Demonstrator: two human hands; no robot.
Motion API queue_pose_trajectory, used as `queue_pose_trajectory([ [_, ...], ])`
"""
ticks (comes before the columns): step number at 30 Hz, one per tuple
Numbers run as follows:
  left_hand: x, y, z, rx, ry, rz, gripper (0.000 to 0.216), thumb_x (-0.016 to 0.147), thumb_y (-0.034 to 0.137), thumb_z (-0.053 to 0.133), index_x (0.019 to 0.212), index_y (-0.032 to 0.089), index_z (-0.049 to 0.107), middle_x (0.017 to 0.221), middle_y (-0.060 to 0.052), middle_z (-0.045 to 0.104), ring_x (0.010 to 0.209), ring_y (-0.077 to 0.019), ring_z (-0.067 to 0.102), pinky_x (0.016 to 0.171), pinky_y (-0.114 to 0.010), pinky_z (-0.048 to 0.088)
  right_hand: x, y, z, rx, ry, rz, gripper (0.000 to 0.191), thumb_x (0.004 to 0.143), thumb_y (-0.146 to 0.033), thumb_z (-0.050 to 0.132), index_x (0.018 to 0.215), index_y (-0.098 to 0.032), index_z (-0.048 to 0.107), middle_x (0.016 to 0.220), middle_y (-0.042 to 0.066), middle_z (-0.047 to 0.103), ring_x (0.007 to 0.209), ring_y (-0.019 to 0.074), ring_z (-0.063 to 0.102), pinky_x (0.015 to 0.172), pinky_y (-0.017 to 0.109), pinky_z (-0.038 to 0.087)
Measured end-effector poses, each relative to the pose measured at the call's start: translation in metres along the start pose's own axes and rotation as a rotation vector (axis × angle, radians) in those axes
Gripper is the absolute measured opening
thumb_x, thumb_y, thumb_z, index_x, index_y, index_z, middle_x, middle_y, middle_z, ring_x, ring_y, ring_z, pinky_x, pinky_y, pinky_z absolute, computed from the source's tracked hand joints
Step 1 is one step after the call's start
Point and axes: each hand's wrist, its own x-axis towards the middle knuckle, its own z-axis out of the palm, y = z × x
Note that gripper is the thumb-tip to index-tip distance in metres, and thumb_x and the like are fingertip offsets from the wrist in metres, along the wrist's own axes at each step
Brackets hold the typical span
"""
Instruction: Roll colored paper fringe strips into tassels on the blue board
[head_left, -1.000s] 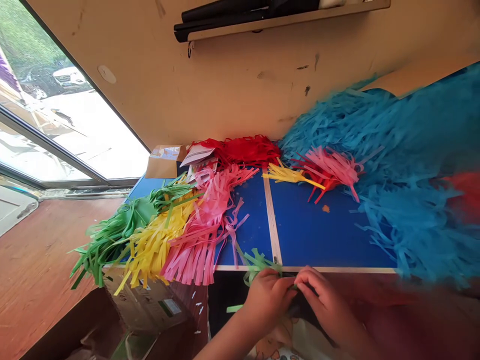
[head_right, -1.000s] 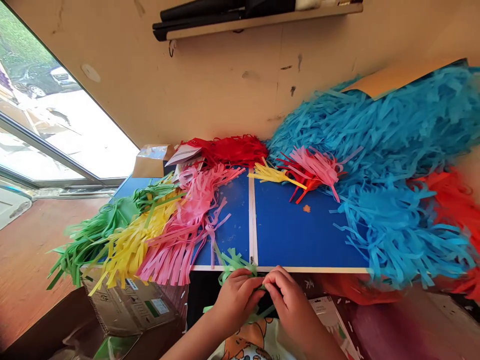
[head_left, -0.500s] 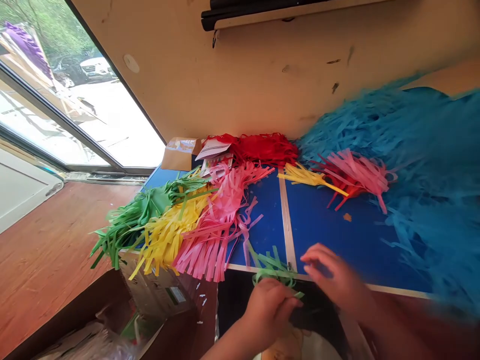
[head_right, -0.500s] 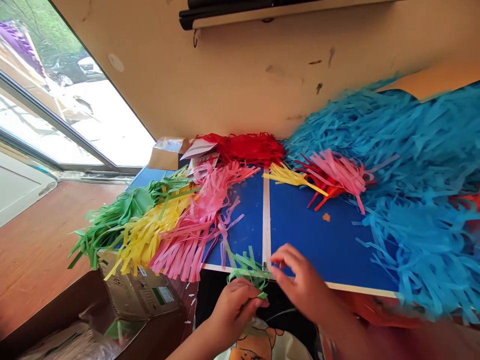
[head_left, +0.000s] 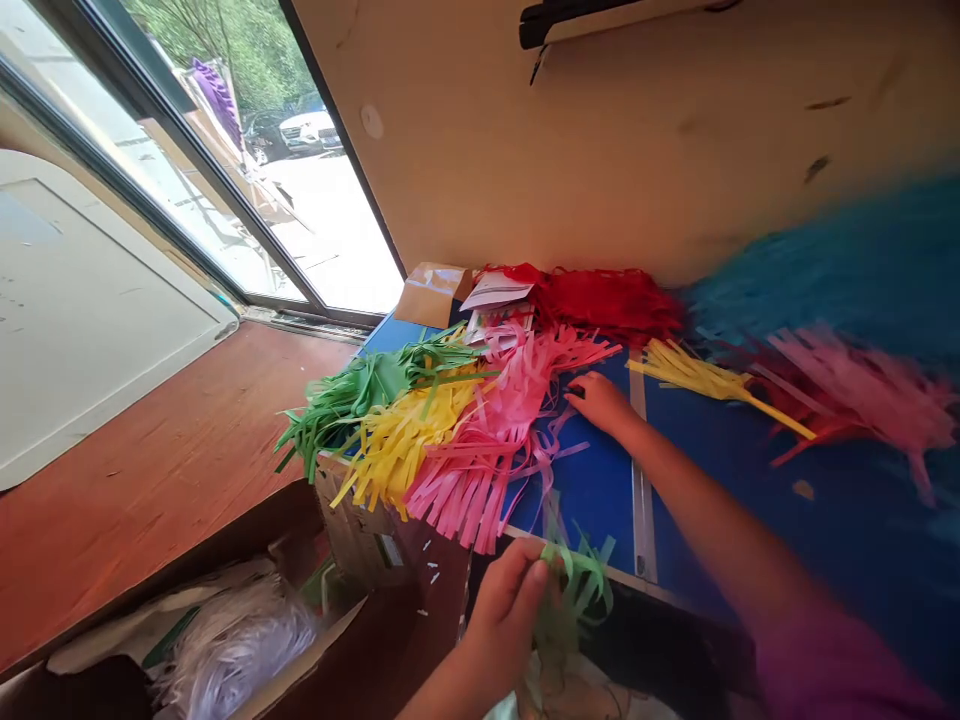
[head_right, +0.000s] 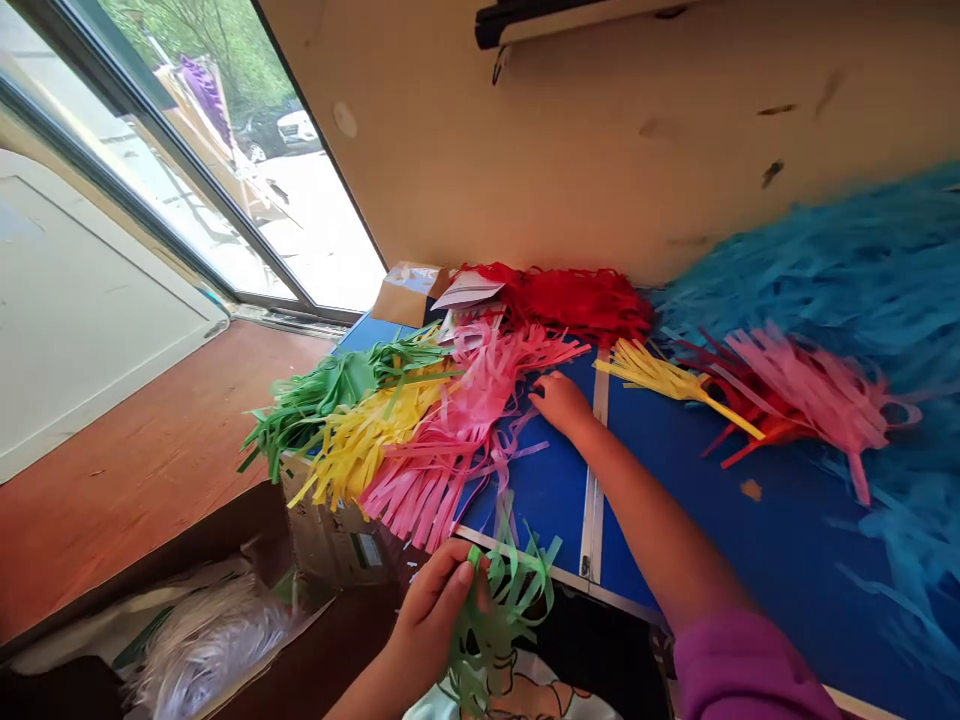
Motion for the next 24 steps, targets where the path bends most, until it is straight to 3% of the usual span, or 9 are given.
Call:
queue_pose_trajectory([
  [3, 0.002, 0.006, 0.001, -0.018, 0.023, -0.01, 0.035, 0.089, 0.046, 0.041, 0.077, 0.016, 0.053, 0.061, 0.001, 0.054, 0.06, -0.0111, 0.049, 0.062, -0.023, 0.04, 0.0, 0.001, 0.005, -0.037, 0.01, 0.036, 0.022, 0.081, -0.021, 0.048, 0.091, -0.013, 0.066, 0.097, 0.012, 0.06, 0.089, 0.0199, 0.057, 0.076, 0.028, 0.042],
  [8, 0.003, 0.014, 0.007, -0.079, 0.059, -0.085, 0.04, 0.082, 0.057, 0.046, 0.074, 0.017, 0.048, 0.053, 0.003, 0.052, 0.05, -0.0104, 0.047, 0.053, -0.023, 0.04, 0.008, -0.003, 0.006, -0.049, 0.01, -0.029, 0.037, 0.077, -0.022, 0.053, 0.113, -0.016, 0.057, 0.112, 0.011, 0.057, 0.098, 0.0203, 0.054, 0.079, 0.028, 0.041],
  [12, 0.001, 0.015, 0.01, -0.098, 0.084, -0.113, 0.041, 0.08, 0.058, 0.05, 0.077, 0.017, 0.05, 0.053, 0.003, 0.053, 0.05, -0.0105, 0.049, 0.053, -0.022, 0.039, 0.007, -0.008, 0.009, -0.053, -0.009, -0.104, 0.021, 0.079, -0.018, 0.048, 0.092, -0.017, 0.065, 0.103, 0.011, 0.06, 0.099, 0.021, 0.053, 0.083, 0.028, 0.039],
  [15, 0.001, 0.013, 0.011, -0.101, 0.082, -0.09, 0.039, 0.081, 0.055, 0.05, 0.08, 0.016, 0.051, 0.054, 0.003, 0.054, 0.05, -0.0108, 0.05, 0.055, -0.023, 0.04, 0.0, -0.005, 0.01, -0.047, 0.022, -0.087, 0.023, 0.082, -0.015, 0.042, 0.089, -0.017, 0.064, 0.102, 0.012, 0.06, 0.097, 0.0206, 0.053, 0.082, 0.028, 0.04],
  [19, 0.006, 0.007, 0.015, -0.144, 0.063, -0.109, 0.039, 0.079, 0.055, 0.052, 0.079, 0.017, 0.05, 0.055, 0.003, 0.056, 0.051, -0.011, 0.051, 0.056, -0.025, 0.041, -0.019, 0.007, -0.005, 0.003, 0.127, -0.028, 0.024, 0.081, -0.017, 0.043, 0.097, -0.017, 0.06, 0.103, 0.011, 0.059, 0.09, 0.0213, 0.055, 0.078, 0.032, 0.042],
  [24, 0.02, 0.005, 0.023, -0.238, 0.035, -0.165, 0.04, 0.074, 0.056, 0.057, 0.076, 0.017, 0.049, 0.061, 0.002, 0.058, 0.052, -0.0111, 0.054, 0.054, -0.024, 0.041, -0.053, 0.028, -0.042, 0.16, 0.34, 0.045, 0.019, 0.08, -0.023, 0.044, 0.084, -0.018, 0.061, 0.096, 0.01, 0.06, 0.092, 0.0213, 0.055, 0.083, 0.035, 0.043],
])
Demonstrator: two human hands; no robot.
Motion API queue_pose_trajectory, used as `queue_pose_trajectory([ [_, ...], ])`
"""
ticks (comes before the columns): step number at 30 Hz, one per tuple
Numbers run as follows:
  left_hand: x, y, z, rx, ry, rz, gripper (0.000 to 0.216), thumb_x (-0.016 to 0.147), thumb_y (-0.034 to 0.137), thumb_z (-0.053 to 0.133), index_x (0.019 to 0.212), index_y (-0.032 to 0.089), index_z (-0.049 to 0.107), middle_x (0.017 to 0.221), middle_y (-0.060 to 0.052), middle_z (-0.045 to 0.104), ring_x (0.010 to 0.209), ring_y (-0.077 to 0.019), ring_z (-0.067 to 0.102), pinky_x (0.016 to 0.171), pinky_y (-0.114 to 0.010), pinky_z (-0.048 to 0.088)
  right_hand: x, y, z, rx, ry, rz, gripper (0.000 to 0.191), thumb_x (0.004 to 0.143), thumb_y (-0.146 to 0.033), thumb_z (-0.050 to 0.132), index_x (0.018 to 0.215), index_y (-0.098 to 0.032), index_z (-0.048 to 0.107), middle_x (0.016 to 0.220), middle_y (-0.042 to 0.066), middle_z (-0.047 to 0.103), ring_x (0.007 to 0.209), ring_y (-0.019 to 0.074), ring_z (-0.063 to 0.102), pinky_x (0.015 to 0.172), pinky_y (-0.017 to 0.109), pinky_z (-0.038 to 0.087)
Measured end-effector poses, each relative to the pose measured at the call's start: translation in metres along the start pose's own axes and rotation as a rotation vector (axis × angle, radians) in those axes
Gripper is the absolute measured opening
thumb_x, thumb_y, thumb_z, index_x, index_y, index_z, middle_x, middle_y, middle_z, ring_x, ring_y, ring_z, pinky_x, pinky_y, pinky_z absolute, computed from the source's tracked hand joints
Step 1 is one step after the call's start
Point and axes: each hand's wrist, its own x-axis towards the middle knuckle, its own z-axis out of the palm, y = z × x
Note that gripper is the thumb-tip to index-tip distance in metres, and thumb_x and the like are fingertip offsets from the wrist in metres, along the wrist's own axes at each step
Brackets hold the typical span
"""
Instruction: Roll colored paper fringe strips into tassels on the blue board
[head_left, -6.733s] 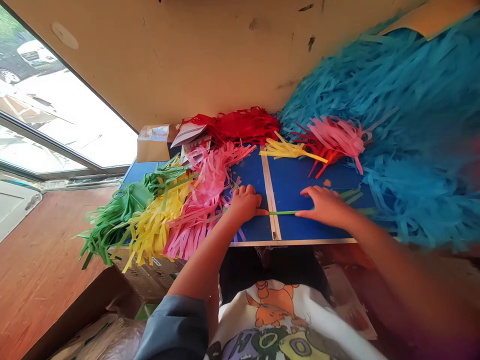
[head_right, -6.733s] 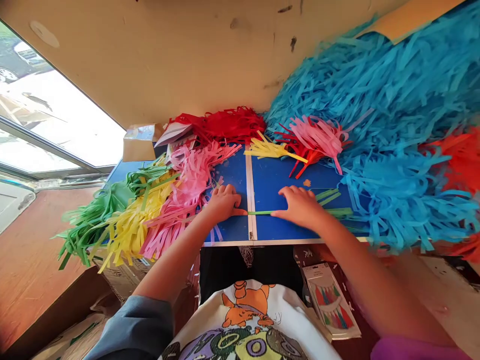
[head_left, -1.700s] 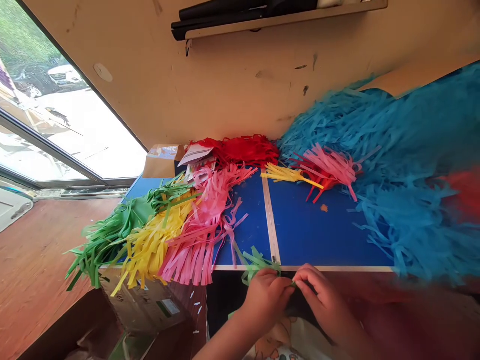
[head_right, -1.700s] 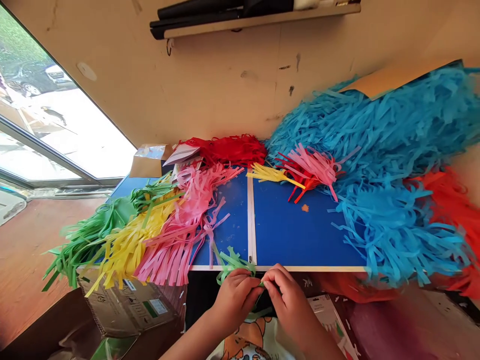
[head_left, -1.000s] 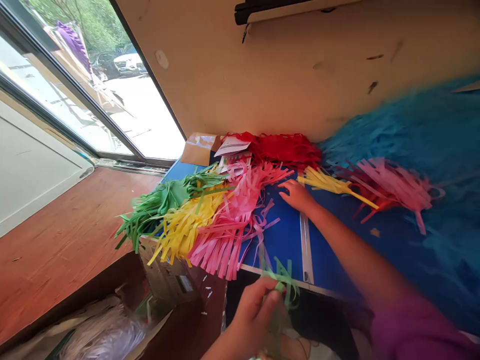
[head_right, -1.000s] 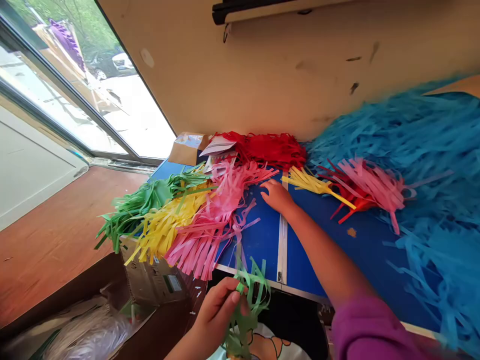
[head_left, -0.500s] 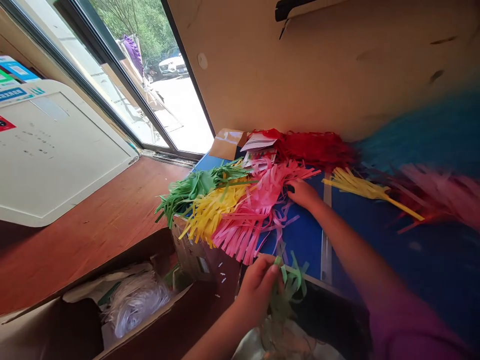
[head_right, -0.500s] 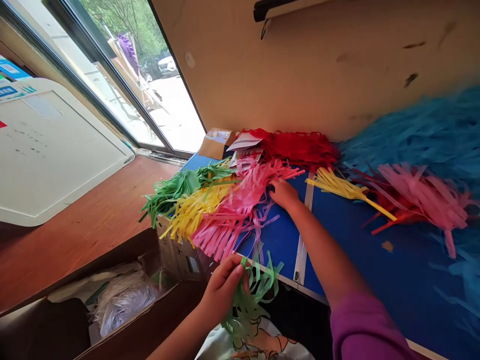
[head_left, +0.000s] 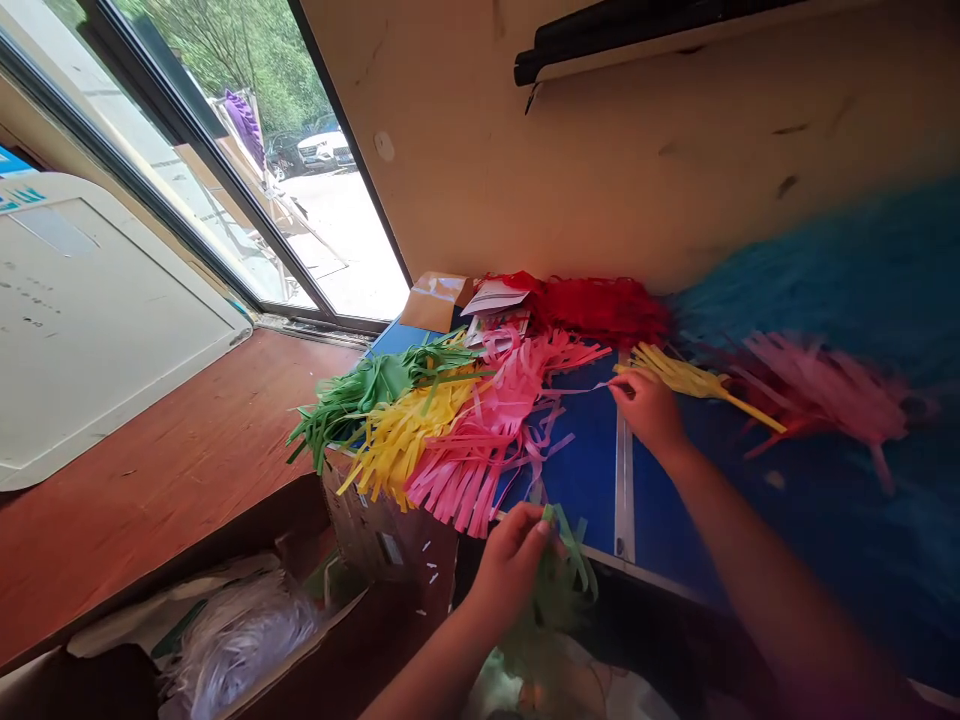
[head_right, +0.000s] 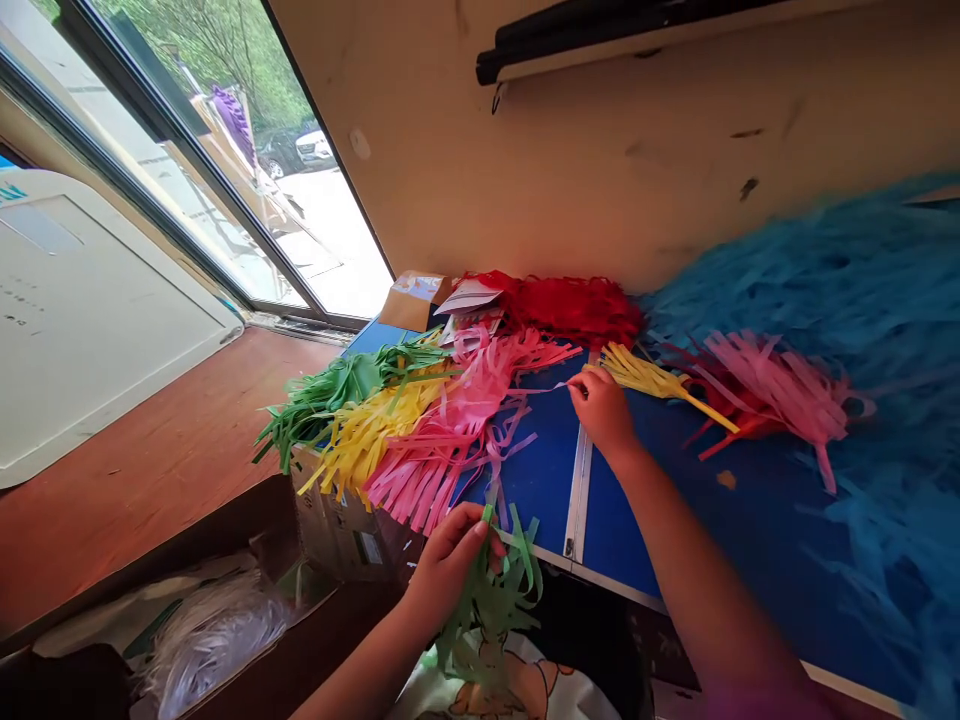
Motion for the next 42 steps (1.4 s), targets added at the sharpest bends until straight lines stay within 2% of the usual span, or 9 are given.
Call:
queue_pose_trajectory([
  [3, 0.008, 0.002, 0.006, -0.005, -0.006, 0.002, 0.037, 0.073, 0.052, 0.059, 0.073, 0.017, 0.048, 0.068, 0.001, 0.058, 0.058, -0.0123, 0.057, 0.054, -0.023, 0.042, -0.012, 0.011, -0.02, 0.102, 0.052, 0.081, 0.016, 0.075, -0.029, 0.051, 0.079, -0.019, 0.063, 0.092, 0.008, 0.063, 0.084, 0.02, 0.058, 0.078, 0.034, 0.046],
  [7, 0.012, 0.002, 0.012, 0.0, -0.028, 0.01, 0.037, 0.073, 0.053, 0.058, 0.074, 0.017, 0.049, 0.067, 0.0, 0.058, 0.06, -0.0133, 0.058, 0.052, -0.023, 0.042, -0.025, 0.026, -0.03, 0.209, 0.022, 0.198, 0.014, 0.067, -0.029, 0.058, 0.075, -0.019, 0.064, 0.079, 0.005, 0.066, 0.071, 0.019, 0.061, 0.069, 0.034, 0.049],
  [12, 0.012, -0.002, 0.016, -0.005, -0.05, -0.016, 0.038, 0.072, 0.055, 0.058, 0.074, 0.017, 0.049, 0.067, 0.001, 0.057, 0.056, -0.0118, 0.055, 0.051, -0.022, 0.041, -0.045, 0.035, -0.036, 0.363, 0.038, 0.347, 0.024, 0.071, -0.035, 0.057, 0.085, -0.018, 0.063, 0.066, 0.004, 0.064, 0.058, 0.0168, 0.061, 0.06, 0.033, 0.051],
  [17, 0.012, -0.003, 0.018, 0.026, -0.057, 0.007, 0.037, 0.074, 0.053, 0.058, 0.074, 0.017, 0.05, 0.067, 0.001, 0.058, 0.057, -0.0117, 0.055, 0.057, -0.024, 0.042, -0.096, -0.003, -0.041, 0.633, 0.043, 0.431, 0.033, 0.071, -0.051, 0.058, 0.08, -0.02, 0.064, 0.073, 0.004, 0.065, 0.066, 0.0161, 0.063, 0.064, 0.032, 0.054],
  [20, 0.012, -0.002, 0.021, 0.082, -0.056, 0.036, 0.034, 0.078, 0.05, 0.054, 0.071, 0.016, 0.052, 0.064, 0.0, 0.058, 0.058, -0.012, 0.054, 0.06, -0.024, 0.04, -0.134, -0.039, -0.036, 1.096, -0.018, 0.639, 0.029, 0.057, -0.044, 0.075, 0.071, -0.021, 0.066, 0.078, 0.002, 0.064, 0.065, 0.0131, 0.061, 0.063, 0.028, 0.053],
  [23, 0.01, -0.001, 0.024, 0.164, -0.075, 0.084, 0.031, 0.081, 0.044, 0.052, 0.069, 0.016, 0.055, 0.06, 0.0, 0.057, 0.056, -0.0117, 0.052, 0.057, -0.023, 0.039, -0.159, -0.064, -0.028, 1.304, -0.058, 0.733, 0.024, 0.049, -0.034, 0.081, 0.064, -0.022, 0.066, 0.086, 0.0, 0.062, 0.064, 0.0105, 0.06, 0.063, 0.025, 0.053],
  [29, 0.008, -0.005, 0.029, 0.261, -0.014, 0.181, 0.023, 0.078, 0.037, 0.058, 0.072, 0.015, 0.063, 0.063, -0.001, 0.06, 0.059, -0.0125, 0.054, 0.059, -0.023, 0.041, -0.172, -0.078, -0.016, 1.311, 0.033, 0.704, 0.022, 0.056, -0.037, 0.078, 0.069, -0.022, 0.068, 0.076, 0.001, 0.064, 0.063, 0.0127, 0.059, 0.063, 0.029, 0.052],
  [31, 0.008, -0.006, 0.029, 0.243, -0.004, 0.171, 0.023, 0.077, 0.038, 0.059, 0.072, 0.015, 0.063, 0.063, -0.001, 0.06, 0.058, -0.0124, 0.055, 0.058, -0.023, 0.042, -0.173, -0.08, -0.015, 1.279, 0.054, 0.68, 0.022, 0.059, -0.039, 0.075, 0.071, -0.022, 0.069, 0.071, 0.002, 0.065, 0.063, 0.0133, 0.058, 0.063, 0.029, 0.051],
  [42, 0.001, -0.008, 0.035, 0.169, -0.039, 0.118, 0.034, 0.074, 0.048, 0.06, 0.069, 0.015, 0.06, 0.058, -0.001, 0.058, 0.053, -0.0115, 0.054, 0.054, -0.022, 0.043, -0.182, -0.079, -0.015, 1.108, 0.133, 0.56, 0.017, 0.067, -0.037, 0.069, 0.075, -0.022, 0.07, 0.078, 0.004, 0.067, 0.064, 0.0141, 0.058, 0.06, 0.027, 0.049],
])
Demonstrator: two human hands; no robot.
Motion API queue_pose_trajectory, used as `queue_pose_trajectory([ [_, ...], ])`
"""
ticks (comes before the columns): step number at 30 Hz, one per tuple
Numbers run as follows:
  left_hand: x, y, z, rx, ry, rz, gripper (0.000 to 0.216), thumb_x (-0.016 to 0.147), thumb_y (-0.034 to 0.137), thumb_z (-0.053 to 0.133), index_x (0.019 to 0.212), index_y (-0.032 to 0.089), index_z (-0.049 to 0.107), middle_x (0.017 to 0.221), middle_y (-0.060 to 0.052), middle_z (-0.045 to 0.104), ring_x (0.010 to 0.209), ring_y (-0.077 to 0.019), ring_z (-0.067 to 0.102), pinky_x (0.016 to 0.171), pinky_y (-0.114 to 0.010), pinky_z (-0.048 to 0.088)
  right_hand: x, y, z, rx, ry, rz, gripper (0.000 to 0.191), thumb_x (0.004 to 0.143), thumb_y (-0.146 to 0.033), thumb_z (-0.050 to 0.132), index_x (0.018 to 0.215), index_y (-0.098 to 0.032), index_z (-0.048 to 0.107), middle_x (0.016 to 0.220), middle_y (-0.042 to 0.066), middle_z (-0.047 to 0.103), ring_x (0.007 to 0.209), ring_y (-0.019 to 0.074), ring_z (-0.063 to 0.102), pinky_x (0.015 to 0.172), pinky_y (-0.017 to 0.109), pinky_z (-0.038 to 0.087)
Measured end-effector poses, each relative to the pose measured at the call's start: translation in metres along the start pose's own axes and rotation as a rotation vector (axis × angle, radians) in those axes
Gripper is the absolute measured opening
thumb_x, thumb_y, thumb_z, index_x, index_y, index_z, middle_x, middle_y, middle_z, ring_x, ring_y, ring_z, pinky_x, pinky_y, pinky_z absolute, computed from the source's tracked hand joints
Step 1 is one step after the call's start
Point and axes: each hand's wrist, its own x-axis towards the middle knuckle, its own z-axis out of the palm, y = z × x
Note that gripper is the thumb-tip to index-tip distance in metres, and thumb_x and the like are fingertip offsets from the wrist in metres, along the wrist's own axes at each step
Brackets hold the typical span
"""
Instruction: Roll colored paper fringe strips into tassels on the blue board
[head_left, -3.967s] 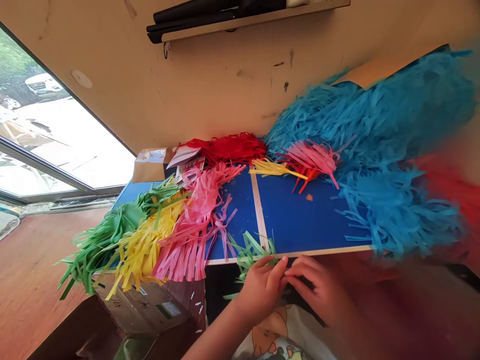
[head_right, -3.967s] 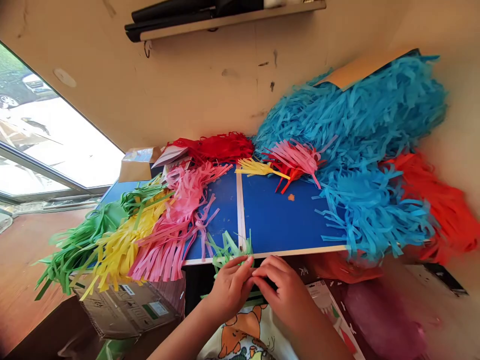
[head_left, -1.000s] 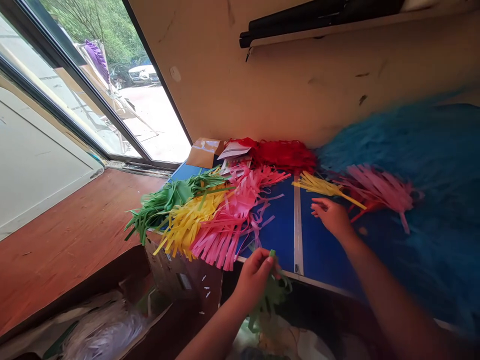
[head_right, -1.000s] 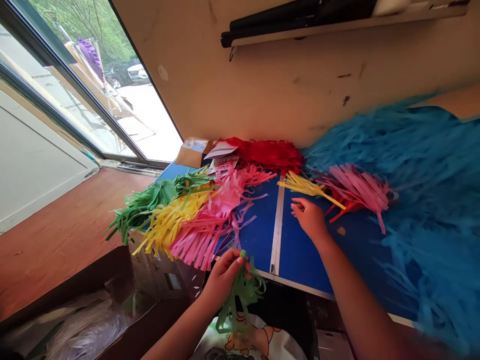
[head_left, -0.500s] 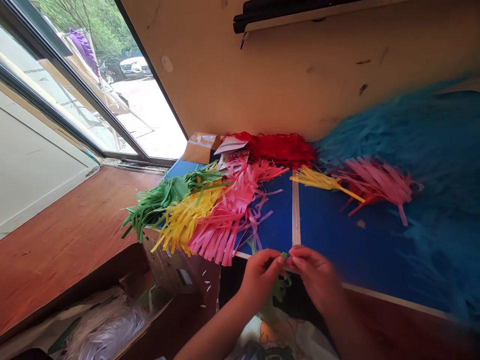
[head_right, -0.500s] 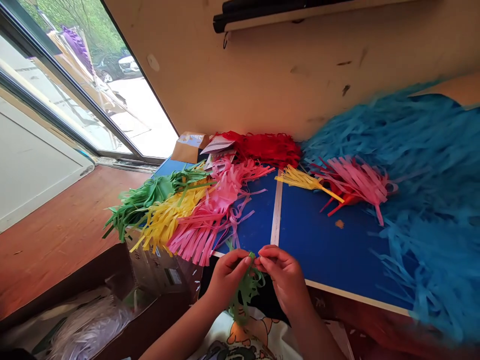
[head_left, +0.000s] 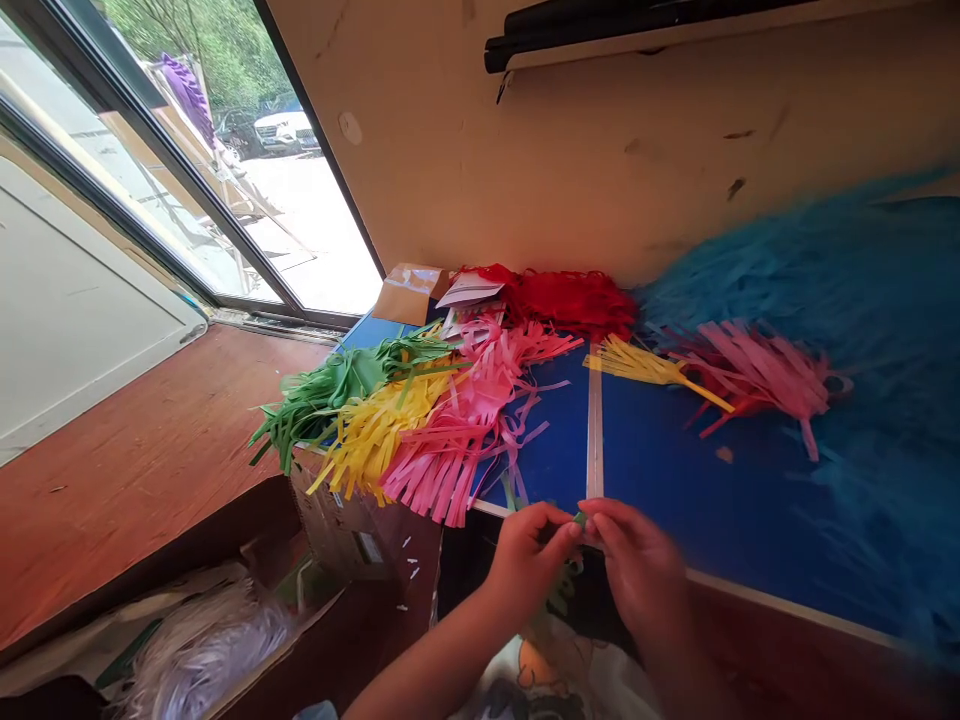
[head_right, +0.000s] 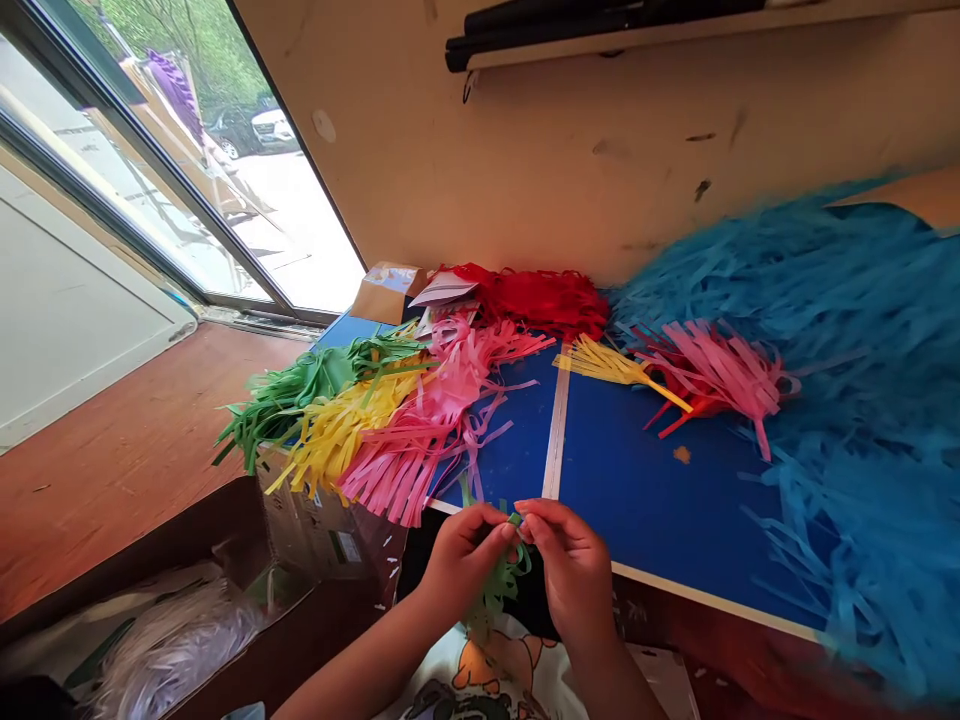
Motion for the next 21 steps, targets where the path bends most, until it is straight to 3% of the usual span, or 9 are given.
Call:
queue_pose_trajectory([
  [6, 0.0, -0.002, 0.001, -0.059, -0.056, 0.017, 0.027, 0.076, 0.041, 0.06, 0.08, 0.015, 0.061, 0.066, -0.003, 0.063, 0.055, -0.0119, 0.057, 0.054, -0.022, 0.044, 0.002, 0.002, -0.011, -0.171, -0.096, -0.034, 0.016, 0.07, -0.038, 0.066, 0.077, -0.024, 0.07, 0.086, 0.004, 0.067, 0.078, 0.0177, 0.061, 0.071, 0.03, 0.051],
  [12, 0.0, -0.002, 0.0, 0.183, -0.035, 0.133, 0.016, 0.079, 0.028, 0.054, 0.075, 0.015, 0.06, 0.062, -0.002, 0.061, 0.056, -0.0118, 0.055, 0.056, -0.022, 0.042, 0.004, 0.002, -0.019, -0.233, -0.156, -0.158, 0.011, 0.07, -0.035, 0.067, 0.07, -0.024, 0.068, 0.083, 0.003, 0.065, 0.078, 0.0163, 0.06, 0.069, 0.027, 0.051],
  [21, -0.003, 0.001, 0.001, 0.369, -0.084, 0.143, 0.01, 0.077, 0.019, 0.053, 0.074, 0.016, 0.062, 0.066, -0.002, 0.064, 0.059, -0.0113, 0.056, 0.054, -0.019, 0.038, -0.006, -0.005, -0.019, -0.366, -0.066, -0.198, 0.016, 0.072, -0.037, 0.062, 0.068, -0.022, 0.068, 0.077, 0.004, 0.065, 0.071, 0.0167, 0.061, 0.062, 0.027, 0.052],
])
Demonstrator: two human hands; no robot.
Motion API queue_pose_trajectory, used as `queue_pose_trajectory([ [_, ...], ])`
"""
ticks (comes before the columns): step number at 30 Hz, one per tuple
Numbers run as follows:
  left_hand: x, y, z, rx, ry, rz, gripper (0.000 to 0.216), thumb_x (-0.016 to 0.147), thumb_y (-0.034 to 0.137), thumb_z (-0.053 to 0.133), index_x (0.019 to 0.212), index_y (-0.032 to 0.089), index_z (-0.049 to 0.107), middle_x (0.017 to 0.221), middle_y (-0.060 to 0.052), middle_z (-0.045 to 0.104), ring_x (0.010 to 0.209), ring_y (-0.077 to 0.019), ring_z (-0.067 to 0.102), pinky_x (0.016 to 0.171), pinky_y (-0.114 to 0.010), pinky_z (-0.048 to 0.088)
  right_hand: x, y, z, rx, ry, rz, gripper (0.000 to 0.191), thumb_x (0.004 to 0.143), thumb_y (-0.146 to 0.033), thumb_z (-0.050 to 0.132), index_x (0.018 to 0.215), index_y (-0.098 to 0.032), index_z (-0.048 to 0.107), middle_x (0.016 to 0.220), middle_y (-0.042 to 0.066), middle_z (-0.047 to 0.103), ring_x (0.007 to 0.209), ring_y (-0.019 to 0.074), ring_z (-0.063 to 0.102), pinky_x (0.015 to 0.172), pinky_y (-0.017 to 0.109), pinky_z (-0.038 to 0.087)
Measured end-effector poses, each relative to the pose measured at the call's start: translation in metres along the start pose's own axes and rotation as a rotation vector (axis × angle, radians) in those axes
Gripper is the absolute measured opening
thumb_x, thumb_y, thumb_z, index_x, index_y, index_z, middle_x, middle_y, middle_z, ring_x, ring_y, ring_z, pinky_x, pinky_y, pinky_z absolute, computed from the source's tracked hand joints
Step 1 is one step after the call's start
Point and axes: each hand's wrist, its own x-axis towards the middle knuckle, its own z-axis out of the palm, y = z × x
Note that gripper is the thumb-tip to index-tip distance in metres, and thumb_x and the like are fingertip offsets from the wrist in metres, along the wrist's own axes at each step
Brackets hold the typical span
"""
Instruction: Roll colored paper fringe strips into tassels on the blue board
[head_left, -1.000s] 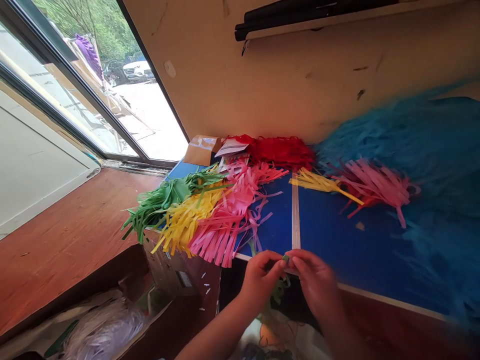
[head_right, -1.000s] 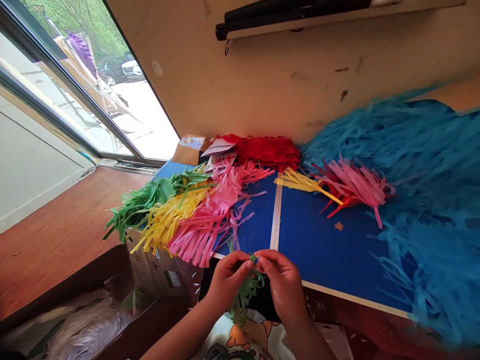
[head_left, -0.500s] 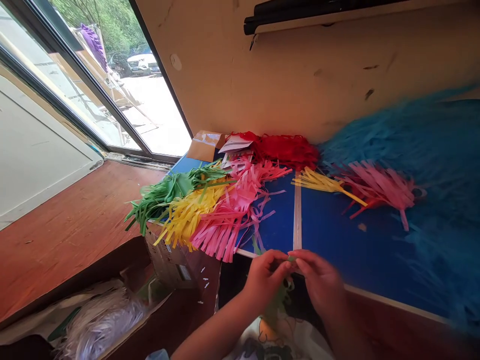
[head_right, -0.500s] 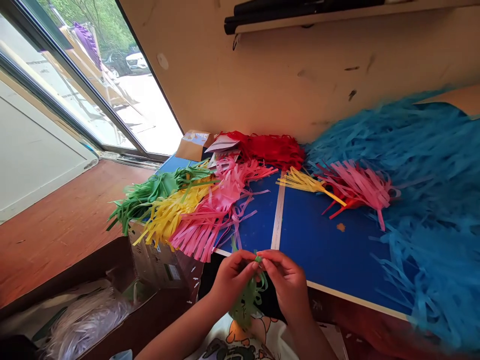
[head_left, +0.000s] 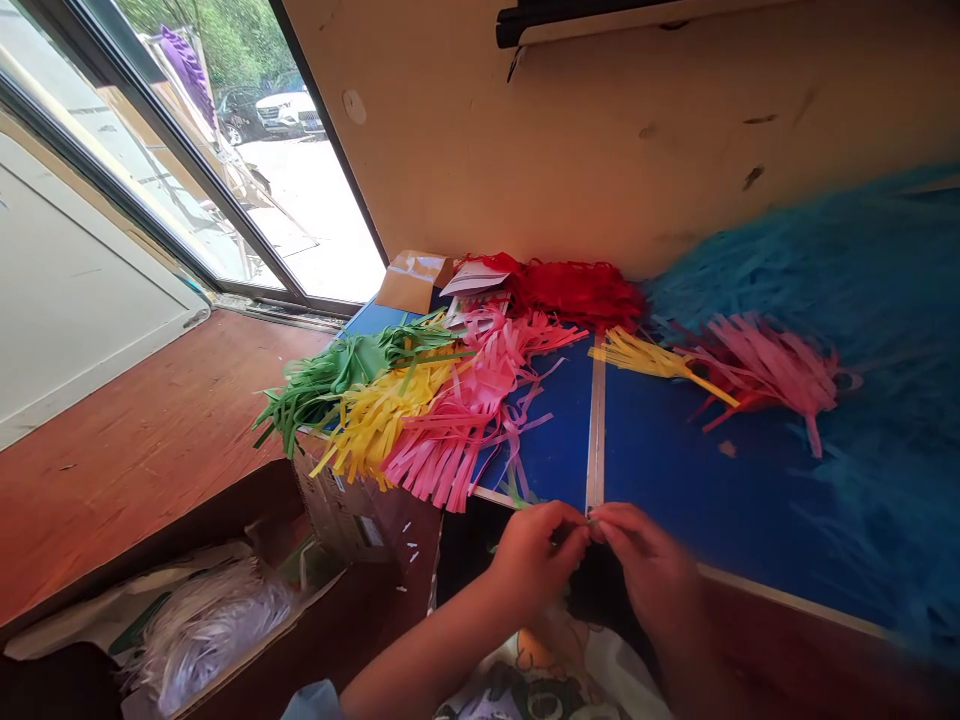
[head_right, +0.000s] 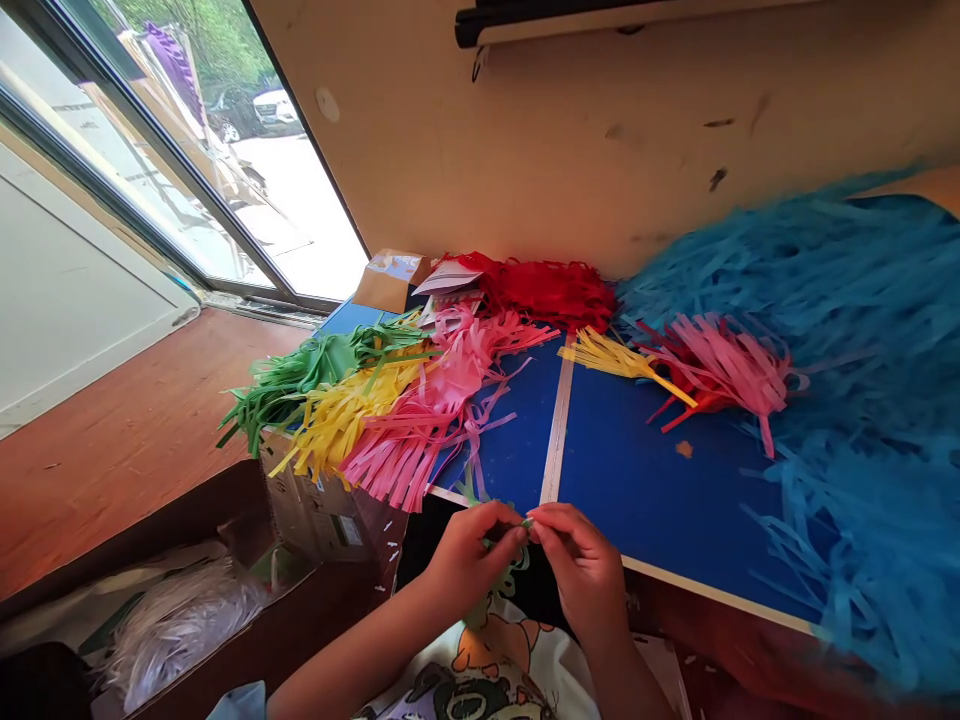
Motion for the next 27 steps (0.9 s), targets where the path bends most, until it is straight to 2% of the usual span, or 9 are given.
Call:
queue_pose_trajectory([
  [5, -0.002, 0.0, 0.004, 0.106, -0.014, 0.003, 0.011, 0.076, 0.017, 0.052, 0.075, 0.016, 0.063, 0.065, -0.002, 0.064, 0.058, -0.0115, 0.055, 0.054, -0.02, 0.038, -0.002, -0.004, -0.005, -0.116, 0.006, -0.071, 0.016, 0.073, -0.036, 0.06, 0.066, -0.023, 0.067, 0.075, 0.003, 0.066, 0.07, 0.0169, 0.062, 0.062, 0.027, 0.053],
  [15, -0.002, -0.001, 0.0, 0.294, -0.109, -0.005, 0.013, 0.076, 0.016, 0.054, 0.079, 0.018, 0.065, 0.069, -0.001, 0.066, 0.06, -0.0123, 0.057, 0.055, -0.02, 0.037, -0.001, 0.009, -0.019, -0.3, -0.157, -0.2, 0.016, 0.079, -0.034, 0.055, 0.074, -0.025, 0.068, 0.08, 0.003, 0.067, 0.076, 0.0163, 0.062, 0.07, 0.027, 0.051],
  [20, 0.0, -0.001, 0.001, 0.182, -0.15, -0.082, 0.012, 0.077, 0.017, 0.053, 0.078, 0.017, 0.065, 0.066, 0.0, 0.065, 0.057, -0.0119, 0.056, 0.053, -0.02, 0.037, 0.0, 0.016, -0.021, -0.3, -0.225, -0.133, 0.016, 0.08, -0.035, 0.054, 0.075, -0.024, 0.066, 0.083, 0.004, 0.065, 0.08, 0.0172, 0.06, 0.073, 0.029, 0.05],
  [27, 0.0, -0.016, 0.009, -0.074, -0.152, -0.176, 0.01, 0.076, 0.024, 0.058, 0.075, 0.015, 0.063, 0.07, -0.002, 0.066, 0.064, -0.013, 0.058, 0.059, -0.022, 0.042, -0.003, 0.023, -0.014, -0.086, -0.201, 0.112, 0.022, 0.079, -0.041, 0.057, 0.09, -0.021, 0.054, 0.079, 0.003, 0.06, 0.071, 0.0144, 0.058, 0.067, 0.026, 0.05],
])
